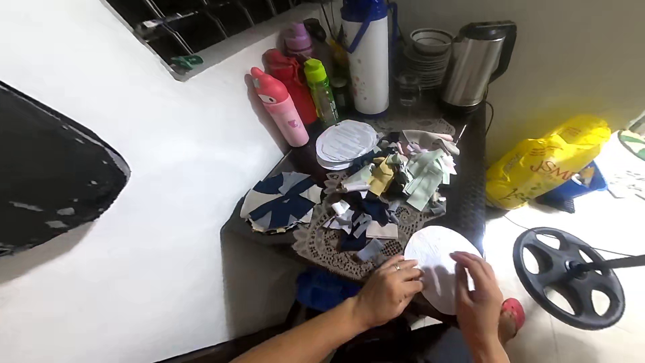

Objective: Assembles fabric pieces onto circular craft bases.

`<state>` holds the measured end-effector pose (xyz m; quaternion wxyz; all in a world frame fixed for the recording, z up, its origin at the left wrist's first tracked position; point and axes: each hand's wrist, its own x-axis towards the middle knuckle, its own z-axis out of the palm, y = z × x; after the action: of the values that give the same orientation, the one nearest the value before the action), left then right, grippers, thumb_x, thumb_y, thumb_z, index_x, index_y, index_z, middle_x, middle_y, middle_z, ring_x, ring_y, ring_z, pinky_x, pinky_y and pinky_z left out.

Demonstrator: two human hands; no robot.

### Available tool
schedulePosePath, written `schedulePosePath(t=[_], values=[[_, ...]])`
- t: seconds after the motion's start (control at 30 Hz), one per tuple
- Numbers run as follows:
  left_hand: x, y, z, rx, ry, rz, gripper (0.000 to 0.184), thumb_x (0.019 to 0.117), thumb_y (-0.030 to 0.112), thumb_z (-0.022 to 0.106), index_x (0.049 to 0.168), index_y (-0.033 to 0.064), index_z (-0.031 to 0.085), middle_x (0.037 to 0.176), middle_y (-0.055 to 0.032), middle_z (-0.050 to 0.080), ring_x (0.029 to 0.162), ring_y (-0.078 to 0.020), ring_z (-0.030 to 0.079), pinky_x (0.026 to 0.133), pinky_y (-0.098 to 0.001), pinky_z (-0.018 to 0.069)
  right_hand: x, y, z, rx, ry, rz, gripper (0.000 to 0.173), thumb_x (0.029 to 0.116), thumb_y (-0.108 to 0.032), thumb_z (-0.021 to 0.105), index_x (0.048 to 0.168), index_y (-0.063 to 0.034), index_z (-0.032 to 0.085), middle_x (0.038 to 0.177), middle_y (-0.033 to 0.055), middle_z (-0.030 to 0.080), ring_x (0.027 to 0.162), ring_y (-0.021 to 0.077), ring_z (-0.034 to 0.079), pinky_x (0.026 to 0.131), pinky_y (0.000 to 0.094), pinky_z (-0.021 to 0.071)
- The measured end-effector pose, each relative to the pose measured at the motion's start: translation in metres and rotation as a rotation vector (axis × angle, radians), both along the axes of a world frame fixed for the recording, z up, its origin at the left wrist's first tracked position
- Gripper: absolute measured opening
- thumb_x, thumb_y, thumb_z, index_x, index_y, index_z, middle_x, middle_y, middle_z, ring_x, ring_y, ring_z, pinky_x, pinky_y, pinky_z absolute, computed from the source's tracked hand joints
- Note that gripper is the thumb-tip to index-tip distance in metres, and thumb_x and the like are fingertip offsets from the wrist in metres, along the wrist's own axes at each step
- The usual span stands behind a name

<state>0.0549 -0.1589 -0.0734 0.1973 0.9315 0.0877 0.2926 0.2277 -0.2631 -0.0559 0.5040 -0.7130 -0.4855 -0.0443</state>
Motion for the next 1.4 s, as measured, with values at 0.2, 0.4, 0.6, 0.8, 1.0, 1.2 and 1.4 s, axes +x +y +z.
schedulePosePath(t=[0.2,0.4,0.6,0.8,1.0,1.2,1.4], values=[[-0.001,0.020,0.013,-0.057,0.083,0.206,0.032,0.1011,0.016,0.052,0.121,0.0056,0.075,0.130,-0.0115,0.071,0.131,-0.0311,0.061,0.113,-0.0544,0.0427,-0.013,0.007,-0.015,-0.379,-0.258,-0.004,0.036,0.0897,-0.006,0.060,0.123,-0.0094,0.074,0.135,0.0192,0.065,0.129,0.0497,0.056,0.103,0.0692,0.0411],[-0.010,0.070,0.021,-0.079,0.238,0.444,0.037,0.0999,-0.001,0.048,0.130,0.0013,0.070,0.137,-0.0185,0.066,0.131,-0.0398,0.060,0.114,-0.0621,0.0382,-0.015,0.019,-0.014,-0.359,-0.269,0.021,0.034,0.0936,-0.009,0.057,0.123,-0.0089,0.074,0.135,0.0192,0.065,0.128,0.0474,0.057,0.103,0.0678,0.0417],[0.036,0.081,0.062,-0.128,0.252,0.509,0.031,0.1022,0.009,0.051,0.122,0.0034,0.074,0.127,-0.0154,0.070,0.125,-0.0351,0.062,0.106,-0.0528,0.0469,-0.017,0.013,-0.018,-0.318,-0.249,0.006,0.033,0.0930,-0.013,0.060,0.122,-0.0072,0.074,0.135,0.0211,0.065,0.130,0.0482,0.055,0.105,0.0659,0.0418],[0.128,0.118,0.072,-0.332,0.378,0.641,0.033,0.1037,0.020,0.057,0.130,0.0028,0.067,0.128,-0.0176,0.068,0.124,-0.0348,0.061,0.107,-0.0516,0.0457,-0.018,0.011,-0.020,-0.274,-0.252,-0.039,0.029,0.0929,-0.015,0.059,0.114,-0.0070,0.077,0.131,0.0208,0.067,0.127,0.0483,0.058,0.103,0.0634,0.0447],[0.151,0.122,0.074,-0.437,0.406,0.714,0.021,0.0989,0.016,0.063,0.113,0.0026,0.070,0.116,-0.0178,0.070,0.120,-0.0357,0.062,0.101,-0.0550,0.0473,-0.018,0.011,-0.021,-0.278,-0.252,-0.042,0.028,0.0923,-0.015,0.059,0.112,-0.0073,0.078,0.129,0.0199,0.068,0.126,0.0476,0.059,0.103,0.0624,0.0453],[0.126,0.108,0.082,-0.483,0.106,0.581,0.020,0.0979,0.012,0.064,0.113,-0.0005,0.069,0.104,-0.0178,0.071,0.099,-0.0308,0.070,0.091,-0.0498,0.0550,-0.016,0.012,-0.021,-0.271,-0.267,-0.019,0.028,0.0905,-0.014,0.061,0.111,-0.0072,0.077,0.122,0.0155,0.071,0.121,0.0428,0.063,0.101,0.0610,0.0474],[0.077,0.054,0.101,-0.787,-0.020,0.279,0.017,0.0955,0.012,0.068,0.106,-0.0015,0.071,0.095,-0.0079,0.072,0.086,-0.0093,0.068,0.082,-0.0275,0.0566,-0.010,0.003,0.005,-0.094,0.122,0.047,0.034,0.0967,-0.020,0.059,0.119,0.0009,0.072,0.122,0.0171,0.072,0.121,0.0366,0.064,0.103,0.0572,0.0470]])
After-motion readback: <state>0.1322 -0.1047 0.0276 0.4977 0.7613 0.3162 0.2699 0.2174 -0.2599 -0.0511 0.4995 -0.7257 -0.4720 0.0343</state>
